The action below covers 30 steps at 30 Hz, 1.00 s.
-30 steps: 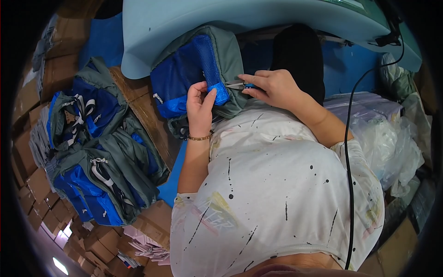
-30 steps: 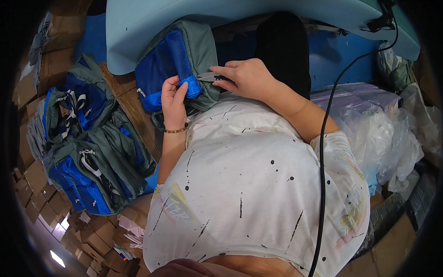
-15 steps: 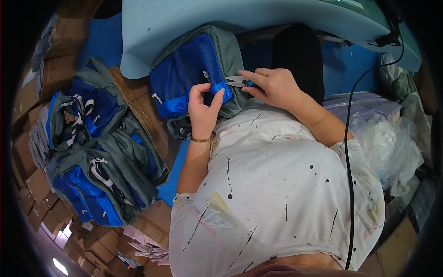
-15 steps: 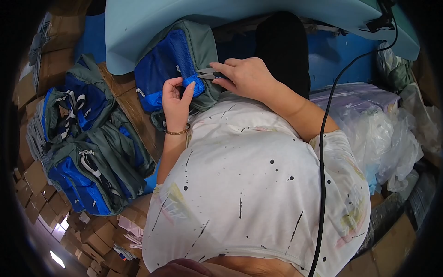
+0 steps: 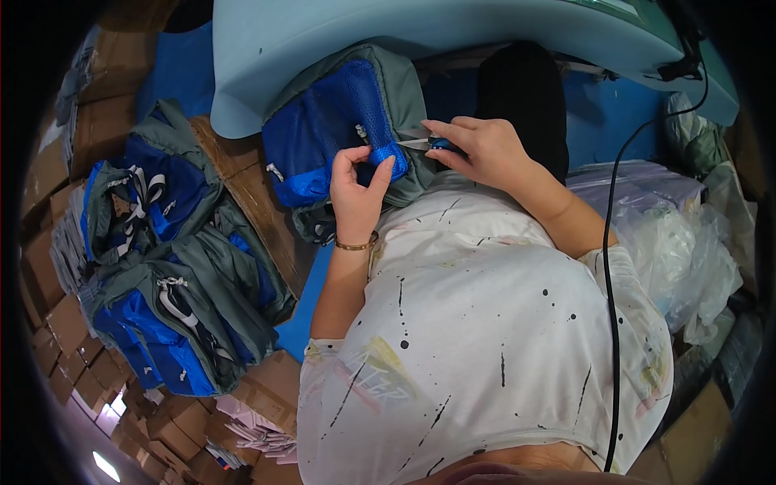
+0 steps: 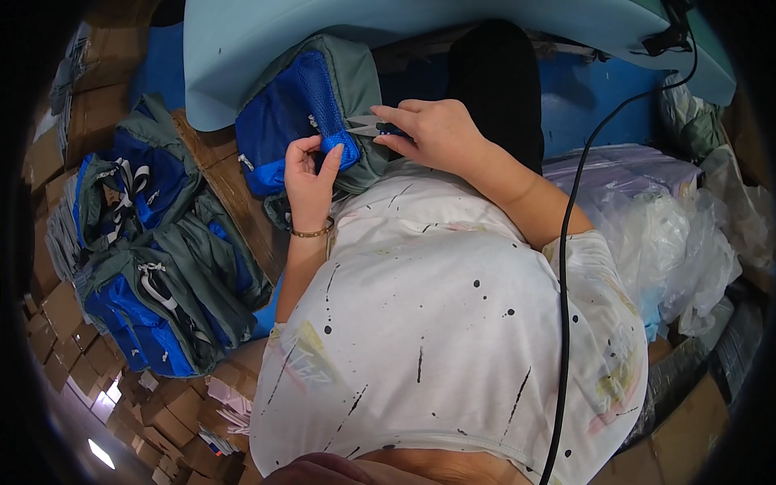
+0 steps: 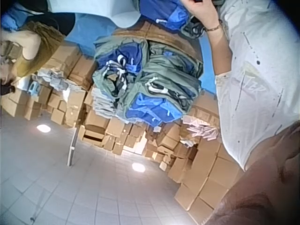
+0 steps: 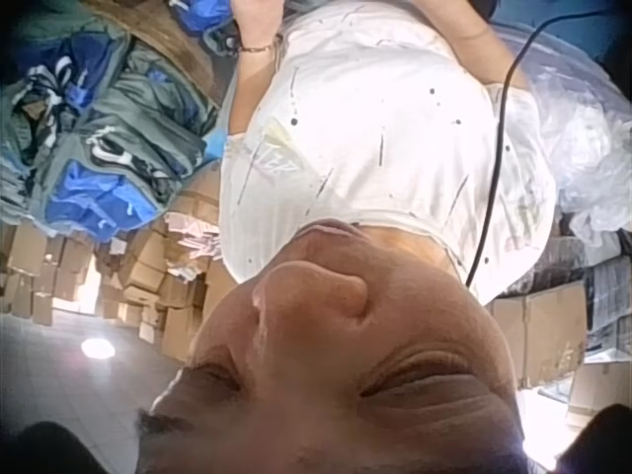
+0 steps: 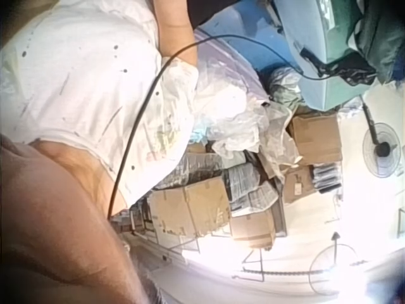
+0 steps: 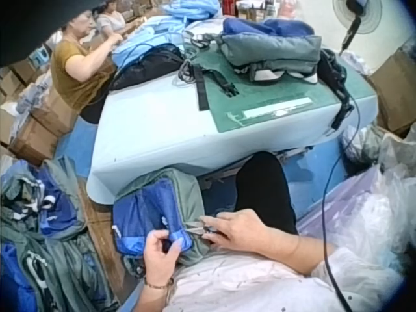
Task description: Inspecting and finishing manufactured bags by cutting loose threads and checking straps.
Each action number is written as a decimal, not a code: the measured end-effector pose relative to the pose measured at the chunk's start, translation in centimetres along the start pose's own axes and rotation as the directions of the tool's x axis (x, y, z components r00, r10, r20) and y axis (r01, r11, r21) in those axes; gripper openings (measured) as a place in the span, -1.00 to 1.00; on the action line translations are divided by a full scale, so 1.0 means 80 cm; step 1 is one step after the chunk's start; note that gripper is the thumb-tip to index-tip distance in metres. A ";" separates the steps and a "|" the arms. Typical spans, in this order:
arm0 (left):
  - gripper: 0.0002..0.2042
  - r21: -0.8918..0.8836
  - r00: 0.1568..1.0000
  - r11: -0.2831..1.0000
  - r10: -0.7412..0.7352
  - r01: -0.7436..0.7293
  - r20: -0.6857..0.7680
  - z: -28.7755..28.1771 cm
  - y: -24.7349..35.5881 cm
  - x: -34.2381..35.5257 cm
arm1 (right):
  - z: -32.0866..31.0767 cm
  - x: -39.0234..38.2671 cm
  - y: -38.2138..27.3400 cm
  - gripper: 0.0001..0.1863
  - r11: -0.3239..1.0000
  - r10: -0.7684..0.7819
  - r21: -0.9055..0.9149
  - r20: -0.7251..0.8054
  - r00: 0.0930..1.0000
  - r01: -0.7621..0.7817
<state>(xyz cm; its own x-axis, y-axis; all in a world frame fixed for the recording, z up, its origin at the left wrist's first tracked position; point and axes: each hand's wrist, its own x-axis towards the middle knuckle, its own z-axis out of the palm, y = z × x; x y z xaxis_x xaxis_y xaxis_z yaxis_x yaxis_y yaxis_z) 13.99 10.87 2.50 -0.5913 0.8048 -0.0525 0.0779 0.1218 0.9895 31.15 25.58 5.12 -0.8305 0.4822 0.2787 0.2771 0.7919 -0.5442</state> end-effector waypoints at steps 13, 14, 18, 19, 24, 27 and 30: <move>-0.67 0.050 0.999 0.998 0.042 -0.042 0.002 0.001 0.001 0.000 | 0.004 0.000 -0.001 -0.57 0.997 -0.060 -0.053 -0.024 0.998 0.059; -0.67 0.050 0.999 0.998 0.042 -0.042 0.002 0.001 0.001 0.000 | 0.004 0.000 -0.002 -0.58 0.996 -0.060 -0.060 -0.022 0.998 0.059; -0.69 0.044 0.999 0.998 0.036 -0.036 0.005 0.001 0.002 -0.001 | 0.009 0.000 0.005 -0.58 0.998 -0.060 0.015 -0.018 0.998 0.060; -0.70 0.015 1.000 1.000 0.012 -0.012 0.000 0.000 0.001 -0.002 | 0.009 0.000 0.007 -0.58 0.996 -0.032 0.085 0.020 0.999 0.031; -0.72 -0.019 0.999 1.000 -0.024 0.025 0.032 0.000 -0.002 -0.002 | 0.020 -0.001 0.014 -0.59 0.940 0.023 0.338 0.055 0.998 -0.040; -0.73 -0.020 0.999 0.999 -0.038 0.038 0.038 -0.002 -0.006 -0.002 | 0.019 0.001 0.014 -0.59 0.918 0.073 0.387 0.040 0.997 -0.083; -0.74 -0.023 0.998 0.998 -0.053 0.054 0.037 -0.004 -0.007 -0.001 | 0.016 0.000 0.013 -0.60 0.962 0.067 0.264 0.037 0.997 -0.074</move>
<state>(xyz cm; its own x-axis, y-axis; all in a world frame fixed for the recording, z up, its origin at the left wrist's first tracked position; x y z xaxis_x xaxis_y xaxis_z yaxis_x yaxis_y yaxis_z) 13.76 10.54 1.97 -0.5647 0.8179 -0.1100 0.0276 0.1519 0.9880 30.84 25.92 3.56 -0.8276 0.5196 0.2124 0.2002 0.6268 -0.7530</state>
